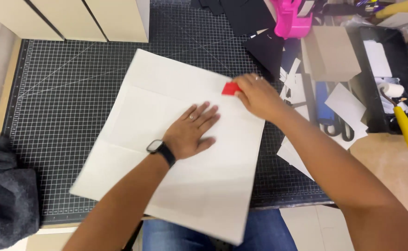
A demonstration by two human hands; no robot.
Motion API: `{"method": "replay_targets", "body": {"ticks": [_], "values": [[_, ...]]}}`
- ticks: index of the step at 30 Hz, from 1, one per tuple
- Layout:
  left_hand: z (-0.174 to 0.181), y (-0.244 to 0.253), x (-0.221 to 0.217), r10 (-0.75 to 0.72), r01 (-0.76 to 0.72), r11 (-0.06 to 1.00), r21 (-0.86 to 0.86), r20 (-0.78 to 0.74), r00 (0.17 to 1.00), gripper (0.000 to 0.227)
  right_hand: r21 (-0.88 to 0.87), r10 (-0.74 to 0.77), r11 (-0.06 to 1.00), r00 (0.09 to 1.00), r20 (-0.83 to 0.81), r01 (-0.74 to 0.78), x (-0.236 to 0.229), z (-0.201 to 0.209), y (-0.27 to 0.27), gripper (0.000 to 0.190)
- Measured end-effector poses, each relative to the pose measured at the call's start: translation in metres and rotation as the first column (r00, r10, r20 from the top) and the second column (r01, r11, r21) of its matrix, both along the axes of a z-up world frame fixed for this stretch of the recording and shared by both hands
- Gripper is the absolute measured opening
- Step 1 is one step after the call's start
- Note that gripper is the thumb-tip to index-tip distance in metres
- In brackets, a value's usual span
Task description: The person applies adhesive to cardboard pieces using a roller and then presses the glued pieces onto a white backing sheet using a red squeegee tool.
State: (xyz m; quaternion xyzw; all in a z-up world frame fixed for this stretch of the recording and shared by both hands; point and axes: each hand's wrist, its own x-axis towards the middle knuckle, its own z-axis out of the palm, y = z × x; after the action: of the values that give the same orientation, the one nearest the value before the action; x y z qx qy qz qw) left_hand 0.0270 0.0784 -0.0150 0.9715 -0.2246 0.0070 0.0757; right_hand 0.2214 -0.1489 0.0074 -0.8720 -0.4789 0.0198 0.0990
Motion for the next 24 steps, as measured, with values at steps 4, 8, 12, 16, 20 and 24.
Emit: {"method": "replay_targets", "body": {"ticks": [4,8,12,16,20,24], "values": [[0.002,0.010,-0.044,-0.141,0.141,0.989,-0.034,0.013,0.990,0.064,0.048,0.090,0.995,0.996,-0.019,-0.089,-0.053,0.006,-0.015,0.027],[-0.007,0.000,-0.072,0.168,-0.157,0.977,-0.143,0.068,0.984,0.062,0.011,0.277,0.960,0.954,0.112,-0.280,-0.079,-0.005,-0.006,0.018],[-0.013,-0.026,-0.073,0.656,-0.639,0.747,-0.184,0.048,0.753,0.090,0.017,0.350,0.928,0.885,0.308,-0.373,-0.069,-0.022,0.007,0.016],[0.006,-0.035,-0.067,0.680,-0.693,0.718,-0.067,-0.142,0.719,0.096,0.071,0.332,0.921,0.869,0.366,-0.382,-0.049,-0.040,0.047,0.019],[0.010,-0.035,-0.070,0.670,-0.686,0.727,-0.018,-0.199,0.715,0.097,0.166,0.259,0.914,0.849,0.461,-0.369,-0.028,-0.058,0.110,0.021],[0.015,-0.035,-0.067,0.670,-0.688,0.726,-0.024,-0.200,0.715,0.097,0.140,0.255,0.926,0.853,0.456,-0.351,-0.014,-0.059,0.140,0.021]]}}
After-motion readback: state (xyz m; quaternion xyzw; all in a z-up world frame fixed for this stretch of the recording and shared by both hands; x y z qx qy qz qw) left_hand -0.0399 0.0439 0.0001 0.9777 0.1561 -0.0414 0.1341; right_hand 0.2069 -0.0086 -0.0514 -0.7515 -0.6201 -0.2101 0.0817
